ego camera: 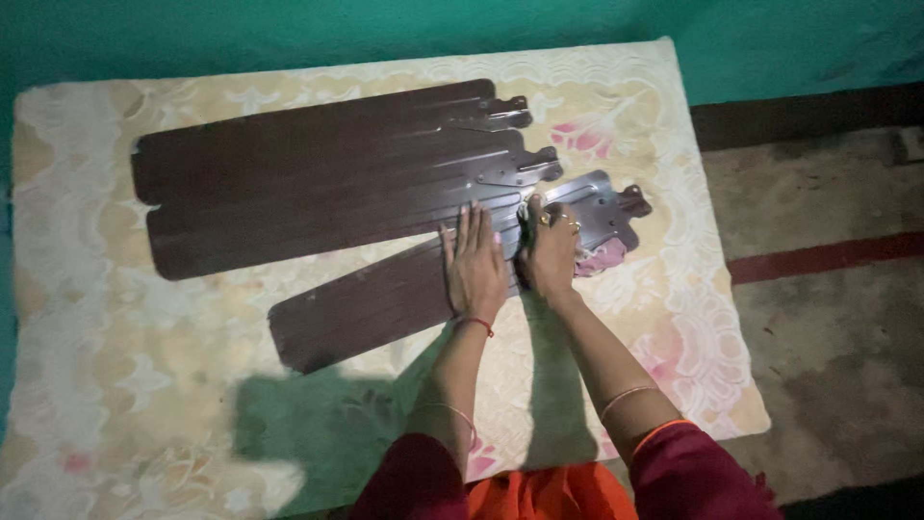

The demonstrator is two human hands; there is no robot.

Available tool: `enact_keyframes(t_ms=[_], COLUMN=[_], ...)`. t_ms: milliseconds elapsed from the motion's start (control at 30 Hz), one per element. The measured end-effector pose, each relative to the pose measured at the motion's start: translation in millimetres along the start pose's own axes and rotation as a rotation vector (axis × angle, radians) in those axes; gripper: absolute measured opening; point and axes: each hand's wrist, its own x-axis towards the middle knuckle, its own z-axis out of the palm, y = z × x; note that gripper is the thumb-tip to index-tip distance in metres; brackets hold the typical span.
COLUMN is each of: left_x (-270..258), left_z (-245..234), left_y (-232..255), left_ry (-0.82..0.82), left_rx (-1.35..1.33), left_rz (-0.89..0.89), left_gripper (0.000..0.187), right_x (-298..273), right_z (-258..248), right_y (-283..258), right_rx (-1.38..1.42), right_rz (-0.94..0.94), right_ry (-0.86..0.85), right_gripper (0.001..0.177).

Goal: The person wipes the surface of several dark brown ceiling fan blades laid on a patterned cloth using a small cloth. The person handles the blades one at a time, wiping each blade's surface and then stacking them together.

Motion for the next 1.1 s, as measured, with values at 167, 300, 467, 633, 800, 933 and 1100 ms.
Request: enact_keyframes(t_ms=[167, 300, 467, 633, 800, 933, 1100], left_x=[-5, -12, -20, -30, -40, -49, -55], left_z=[-4, -28, -60, -73, -81, -88, -101], left_y=[-7, -20, -44, -61, -86, -115, -140], left_ry=[-0.011, -0.051, -0.027, 0.015, 0.036, 0.087, 0.255], left_rx=[-0.148, 0.128, 0.172, 0.217, 0.229, 0.152, 0.244], left_rz=[-0.064, -0.048, -0.136, -0.165, -0.231, -0.209, -0.208], left_gripper=[0.052, 0.058, 0.055, 0.055, 0.055, 0.056, 0.057], right_x=[-1, -4, -13, -24, -34, -42, -47], right_z=[0, 2, 5, 12, 15, 18, 25], right_y=[-22, -38, -63, -86, -107, -127, -139], right_rx=[0.041, 0.019, 0.038, 0.035, 0.059, 0.066, 0.029], right_rz=[-0.029, -0.039, 0.005, -0.016, -0.143, -0.063, -0.167], right_ry=[-0.037, -0.043, -0.096, -0.136, -0.099, -0.175, -0.133], right_gripper=[0.058, 0.064, 0.070, 0.079, 0.078, 0.080, 0.074])
